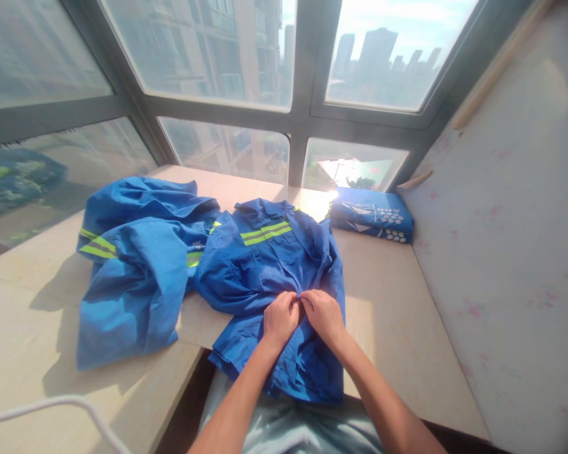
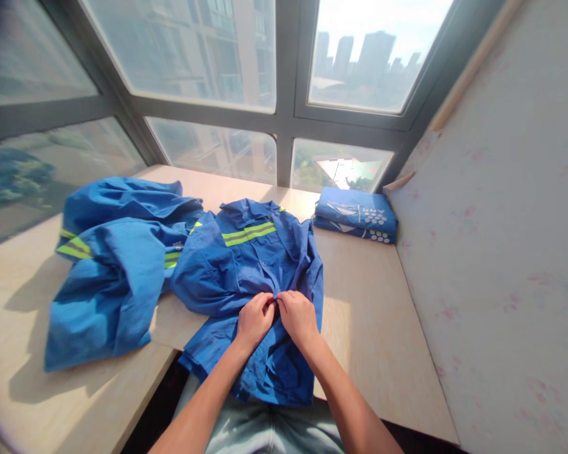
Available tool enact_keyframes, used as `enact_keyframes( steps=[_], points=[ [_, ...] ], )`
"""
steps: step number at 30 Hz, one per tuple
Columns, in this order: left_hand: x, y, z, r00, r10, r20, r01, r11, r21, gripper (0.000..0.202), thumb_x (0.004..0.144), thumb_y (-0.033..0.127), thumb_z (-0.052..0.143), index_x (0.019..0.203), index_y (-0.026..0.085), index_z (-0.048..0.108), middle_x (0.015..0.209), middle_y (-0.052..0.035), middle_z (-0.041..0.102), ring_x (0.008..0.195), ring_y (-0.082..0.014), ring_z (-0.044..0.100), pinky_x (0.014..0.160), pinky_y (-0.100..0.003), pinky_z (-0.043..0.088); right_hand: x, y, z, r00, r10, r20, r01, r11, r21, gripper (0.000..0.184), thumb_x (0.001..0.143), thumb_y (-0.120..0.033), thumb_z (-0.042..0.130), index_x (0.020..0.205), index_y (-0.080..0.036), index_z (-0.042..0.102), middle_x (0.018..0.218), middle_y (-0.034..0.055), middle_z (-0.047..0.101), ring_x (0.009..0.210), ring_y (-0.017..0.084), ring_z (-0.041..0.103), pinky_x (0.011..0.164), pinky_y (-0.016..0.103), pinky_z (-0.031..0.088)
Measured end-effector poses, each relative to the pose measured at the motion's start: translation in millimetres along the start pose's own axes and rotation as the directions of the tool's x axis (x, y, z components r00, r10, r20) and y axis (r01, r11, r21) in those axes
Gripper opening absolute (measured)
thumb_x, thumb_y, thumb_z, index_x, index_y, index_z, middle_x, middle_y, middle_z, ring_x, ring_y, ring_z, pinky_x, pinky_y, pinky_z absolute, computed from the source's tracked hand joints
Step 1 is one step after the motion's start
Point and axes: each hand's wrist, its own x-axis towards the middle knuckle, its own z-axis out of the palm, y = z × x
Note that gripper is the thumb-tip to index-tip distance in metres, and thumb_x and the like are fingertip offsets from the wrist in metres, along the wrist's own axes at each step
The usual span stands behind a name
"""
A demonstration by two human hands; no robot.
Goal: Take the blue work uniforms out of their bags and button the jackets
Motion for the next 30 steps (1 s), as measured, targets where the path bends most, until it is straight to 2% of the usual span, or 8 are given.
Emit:
enact_keyframes(
  steps=[6, 9, 17, 22, 25, 30],
  points=[
    [1.4, -4.0, 1.3, 1.0, 0.001, -0.004, -0.001, 1.0, -0.031, 0.024, 0.09, 0.011, 0.051, 0.098, 0.018, 0.072, 0.096, -0.0056, 0.073, 0.088, -0.0183, 0.067, 0.082, -0.029, 0.051, -3.9, -7.7, 7.4, 0.999, -0.04, -0.007, 0.038, 0.993, -0.11, 0.021, 0.098, -0.018, 0.052, 0.09, -0.021, 0.071, 0.089, 0.0043, 0.074, 0.089, 0.019, 0.065, 0.079, 0.026, 0.045],
    [1.8, -5.1, 0.5, 1.0, -0.004, 0.012, 0.005, 0.999, -0.05, 0.026, 0.089, 0.009, 0.05, 0.098, 0.018, 0.073, 0.096, -0.006, 0.073, 0.089, -0.019, 0.067, 0.084, -0.03, 0.052, -4.3, -10.9, 12.2, 1.0, -0.013, -0.023, 0.01, 0.991, -0.136, 0.017, 0.095, -0.018, 0.055, 0.087, -0.02, 0.07, 0.088, 0.0054, 0.073, 0.09, 0.02, 0.065, 0.076, 0.026, 0.044],
    [2.5, -7.2, -5.4, 0.999, 0.03, 0.03, -0.025, 0.991, -0.13, 0.026, 0.091, 0.013, 0.051, 0.097, 0.02, 0.075, 0.095, -0.0043, 0.074, 0.088, -0.0172, 0.068, 0.082, -0.028, 0.052, 0.4, -7.4, 18.3, 0.992, 0.126, -0.026, -0.124, 0.99, 0.07, 0.013, 0.089, -0.021, 0.058, 0.093, -0.023, 0.069, 0.094, 0.0022, 0.073, 0.088, 0.018, 0.065, 0.075, 0.025, 0.045],
    [1.9, -5.2, -7.8, 0.999, 0.034, 0.024, -0.03, 0.99, -0.141, 0.026, 0.091, 0.012, 0.051, 0.097, 0.02, 0.074, 0.094, -0.0038, 0.074, 0.086, -0.0168, 0.068, 0.08, -0.027, 0.051, -6.3, -7.4, 25.7, 0.987, 0.057, -0.15, -0.052, 0.998, 0.042, 0.016, 0.094, -0.019, 0.052, 0.094, -0.021, 0.069, 0.097, 0.0062, 0.071, 0.094, 0.021, 0.062, 0.081, 0.028, 0.047],
    [0.1, -2.6, -8.2, 0.999, 0.03, 0.036, -0.025, 0.991, -0.129, 0.024, 0.092, 0.013, 0.051, 0.097, 0.021, 0.074, 0.095, -0.0033, 0.074, 0.087, -0.0166, 0.067, 0.081, -0.027, 0.05, -10.7, -3.9, 29.7, 0.979, 0.033, -0.202, -0.014, 0.995, 0.095, 0.017, 0.092, -0.015, 0.051, 0.093, -0.019, 0.068, 0.097, 0.0074, 0.072, 0.094, 0.021, 0.062, 0.085, 0.03, 0.048],
    [-2.0, -0.9, -6.1, 1.0, 0.002, 0.027, 0.001, 0.994, -0.105, 0.02, 0.094, 0.016, 0.054, 0.097, 0.02, 0.073, 0.097, -0.0034, 0.074, 0.086, -0.0162, 0.067, 0.08, -0.027, 0.049, -9.4, 4.6, 31.6, 0.967, 0.046, -0.249, 0.004, 0.981, 0.196, 0.012, 0.085, -0.016, 0.053, 0.083, -0.018, 0.065, 0.084, 0.0068, 0.069, 0.083, 0.02, 0.063, 0.08, 0.03, 0.05]
  ],
)
